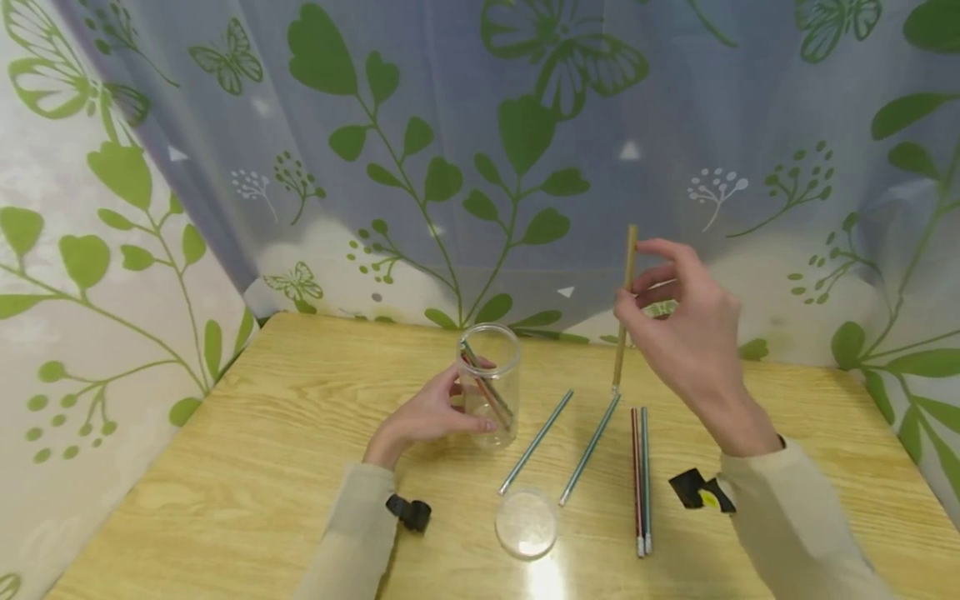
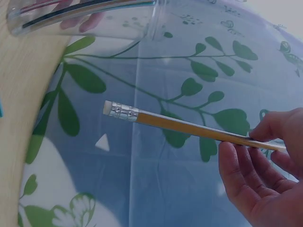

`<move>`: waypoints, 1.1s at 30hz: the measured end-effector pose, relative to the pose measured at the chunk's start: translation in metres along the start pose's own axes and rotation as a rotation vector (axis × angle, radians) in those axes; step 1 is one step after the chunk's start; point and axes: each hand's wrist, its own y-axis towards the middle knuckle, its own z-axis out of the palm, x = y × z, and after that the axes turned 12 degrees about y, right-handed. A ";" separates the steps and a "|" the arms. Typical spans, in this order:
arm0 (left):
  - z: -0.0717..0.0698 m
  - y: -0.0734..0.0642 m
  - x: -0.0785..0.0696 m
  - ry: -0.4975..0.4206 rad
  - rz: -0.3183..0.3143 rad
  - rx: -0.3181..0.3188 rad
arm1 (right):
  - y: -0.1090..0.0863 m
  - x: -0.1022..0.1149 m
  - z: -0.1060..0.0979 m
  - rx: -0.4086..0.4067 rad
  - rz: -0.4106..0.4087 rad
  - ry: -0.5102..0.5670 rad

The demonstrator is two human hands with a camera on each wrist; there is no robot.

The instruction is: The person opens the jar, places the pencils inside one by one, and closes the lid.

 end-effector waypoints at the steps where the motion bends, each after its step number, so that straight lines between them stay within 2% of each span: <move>1: 0.000 0.000 0.000 0.001 -0.001 0.001 | 0.001 0.002 0.002 -0.003 -0.003 0.011; 13: -0.002 0.000 0.002 -0.021 0.009 0.014 | 0.014 0.022 0.024 -0.019 -0.125 0.140; 18: -0.004 -0.001 0.000 -0.023 0.010 0.011 | 0.019 0.033 0.035 -0.029 -0.150 0.267; 28: -0.002 0.001 0.000 0.000 0.004 0.013 | 0.018 0.042 0.053 -0.047 -0.217 0.409; 33: -0.002 0.002 0.001 -0.020 0.011 0.026 | 0.017 0.042 0.061 -0.050 -0.229 0.438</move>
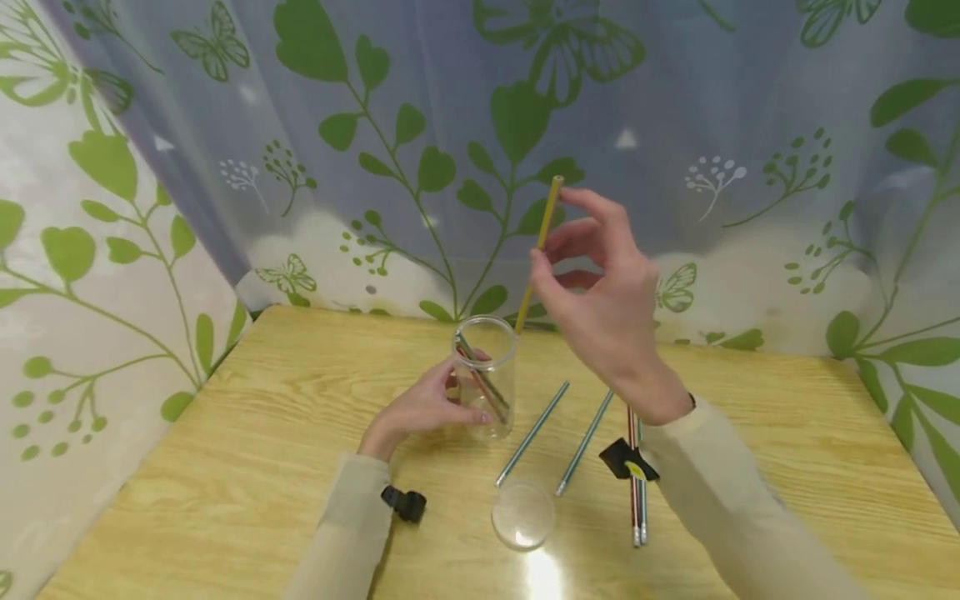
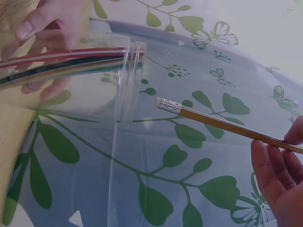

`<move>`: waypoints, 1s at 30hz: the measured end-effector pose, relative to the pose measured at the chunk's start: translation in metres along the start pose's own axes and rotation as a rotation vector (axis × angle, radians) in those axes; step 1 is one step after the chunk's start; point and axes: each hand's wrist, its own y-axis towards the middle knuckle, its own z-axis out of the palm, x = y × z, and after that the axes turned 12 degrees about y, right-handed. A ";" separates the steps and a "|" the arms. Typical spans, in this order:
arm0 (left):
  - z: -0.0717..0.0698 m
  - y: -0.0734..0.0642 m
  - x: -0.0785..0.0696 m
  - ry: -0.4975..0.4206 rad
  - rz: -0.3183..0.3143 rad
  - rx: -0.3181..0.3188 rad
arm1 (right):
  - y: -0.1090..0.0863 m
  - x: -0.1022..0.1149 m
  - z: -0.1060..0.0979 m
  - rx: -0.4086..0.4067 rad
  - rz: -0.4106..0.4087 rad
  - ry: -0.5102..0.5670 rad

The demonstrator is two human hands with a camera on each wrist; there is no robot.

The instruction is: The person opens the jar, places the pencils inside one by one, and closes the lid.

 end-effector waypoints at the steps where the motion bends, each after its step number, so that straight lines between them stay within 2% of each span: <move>1: 0.000 0.000 0.000 -0.001 0.002 0.002 | 0.000 -0.001 0.001 0.005 -0.001 -0.003; 9: 0.000 0.001 -0.001 -0.001 0.002 -0.001 | -0.004 -0.011 0.007 0.077 0.009 -0.037; 20: 0.000 0.000 -0.002 0.005 0.005 -0.006 | -0.011 -0.030 0.007 0.254 -0.012 -0.105; 30: 0.001 -0.001 -0.004 0.003 0.004 -0.008 | -0.024 -0.044 0.010 0.343 0.042 -0.168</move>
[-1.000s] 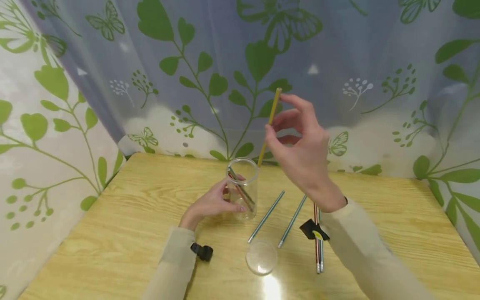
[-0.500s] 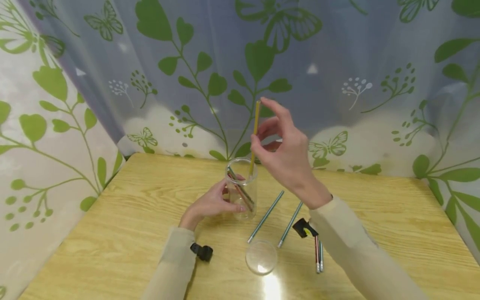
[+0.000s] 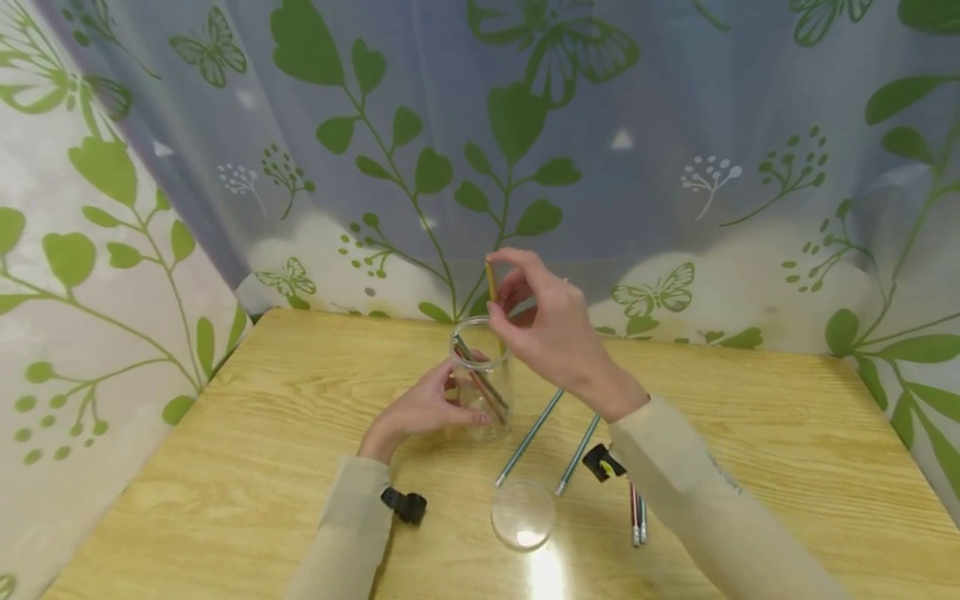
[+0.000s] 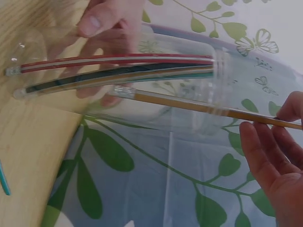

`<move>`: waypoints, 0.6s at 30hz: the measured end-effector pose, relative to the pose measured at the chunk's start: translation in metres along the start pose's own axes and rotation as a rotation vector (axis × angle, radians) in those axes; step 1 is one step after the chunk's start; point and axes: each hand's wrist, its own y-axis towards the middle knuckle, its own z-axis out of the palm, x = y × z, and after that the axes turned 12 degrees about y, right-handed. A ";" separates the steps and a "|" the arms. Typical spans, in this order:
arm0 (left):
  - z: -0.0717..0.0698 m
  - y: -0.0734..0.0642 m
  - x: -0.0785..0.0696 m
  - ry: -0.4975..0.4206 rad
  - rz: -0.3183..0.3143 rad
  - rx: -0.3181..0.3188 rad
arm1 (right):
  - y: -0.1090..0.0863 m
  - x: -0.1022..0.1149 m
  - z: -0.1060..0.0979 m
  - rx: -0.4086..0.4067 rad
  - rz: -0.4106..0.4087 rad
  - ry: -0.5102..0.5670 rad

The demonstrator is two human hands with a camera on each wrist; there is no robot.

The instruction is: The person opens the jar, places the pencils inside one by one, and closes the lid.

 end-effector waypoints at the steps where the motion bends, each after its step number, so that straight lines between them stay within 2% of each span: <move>1: 0.000 0.000 0.000 0.001 0.001 0.000 | -0.001 -0.001 0.001 0.011 0.005 -0.001; 10: 0.000 0.001 0.003 -0.016 0.009 0.012 | -0.008 -0.012 0.009 0.140 0.027 0.011; 18: 0.000 0.001 0.002 -0.007 0.007 0.004 | -0.014 -0.017 0.011 0.187 0.019 -0.092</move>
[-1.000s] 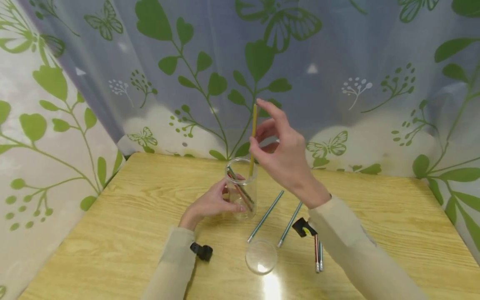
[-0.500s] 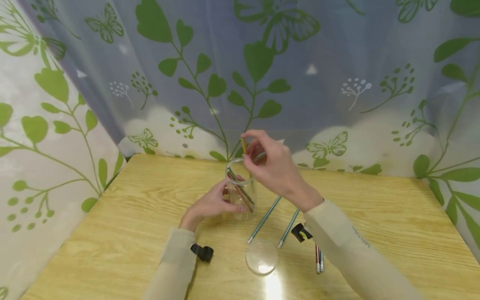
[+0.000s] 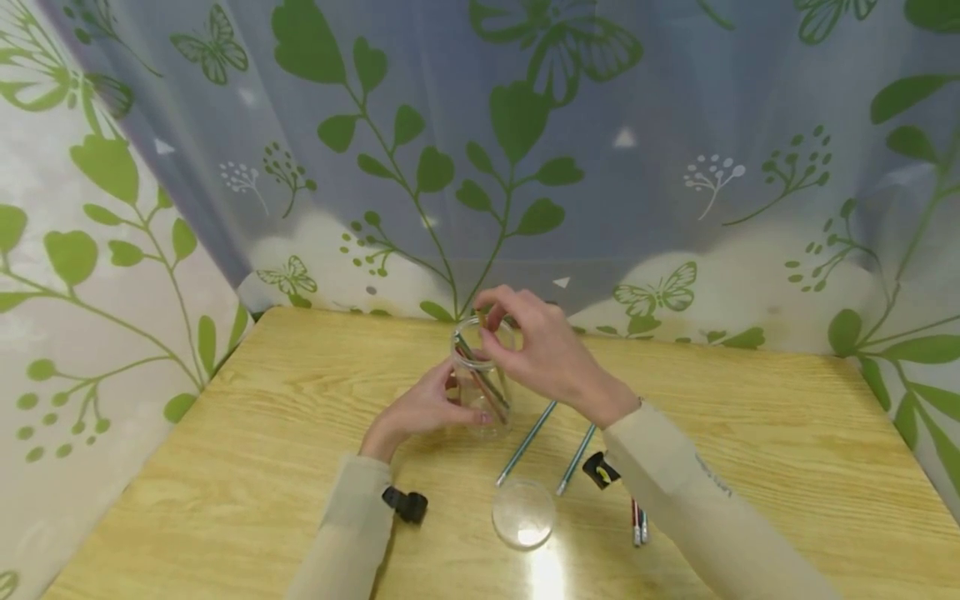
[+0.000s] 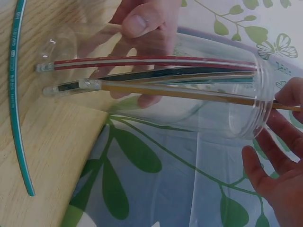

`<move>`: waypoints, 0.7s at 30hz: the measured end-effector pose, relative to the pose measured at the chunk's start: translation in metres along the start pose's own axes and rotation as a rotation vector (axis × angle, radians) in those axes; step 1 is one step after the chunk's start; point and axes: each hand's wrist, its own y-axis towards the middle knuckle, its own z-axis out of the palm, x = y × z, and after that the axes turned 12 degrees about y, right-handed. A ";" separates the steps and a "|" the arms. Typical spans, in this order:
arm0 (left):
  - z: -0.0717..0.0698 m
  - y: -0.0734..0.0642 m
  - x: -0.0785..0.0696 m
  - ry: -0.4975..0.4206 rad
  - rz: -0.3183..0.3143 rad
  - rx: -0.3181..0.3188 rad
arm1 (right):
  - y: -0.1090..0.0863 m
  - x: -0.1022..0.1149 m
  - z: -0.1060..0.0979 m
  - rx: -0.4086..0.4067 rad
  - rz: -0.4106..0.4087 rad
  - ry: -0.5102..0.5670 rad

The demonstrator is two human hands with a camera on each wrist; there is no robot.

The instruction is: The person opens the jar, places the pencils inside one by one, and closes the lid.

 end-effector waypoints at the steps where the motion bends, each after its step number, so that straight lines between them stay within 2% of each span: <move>1: 0.000 0.000 0.000 0.002 0.001 -0.002 | -0.001 -0.001 0.000 0.005 -0.005 -0.015; 9: 0.000 0.000 0.002 -0.006 0.005 0.001 | -0.004 -0.007 0.004 0.040 -0.041 -0.075; 21: 0.000 -0.001 0.003 -0.006 -0.030 0.006 | -0.001 -0.012 0.006 0.058 -0.041 -0.055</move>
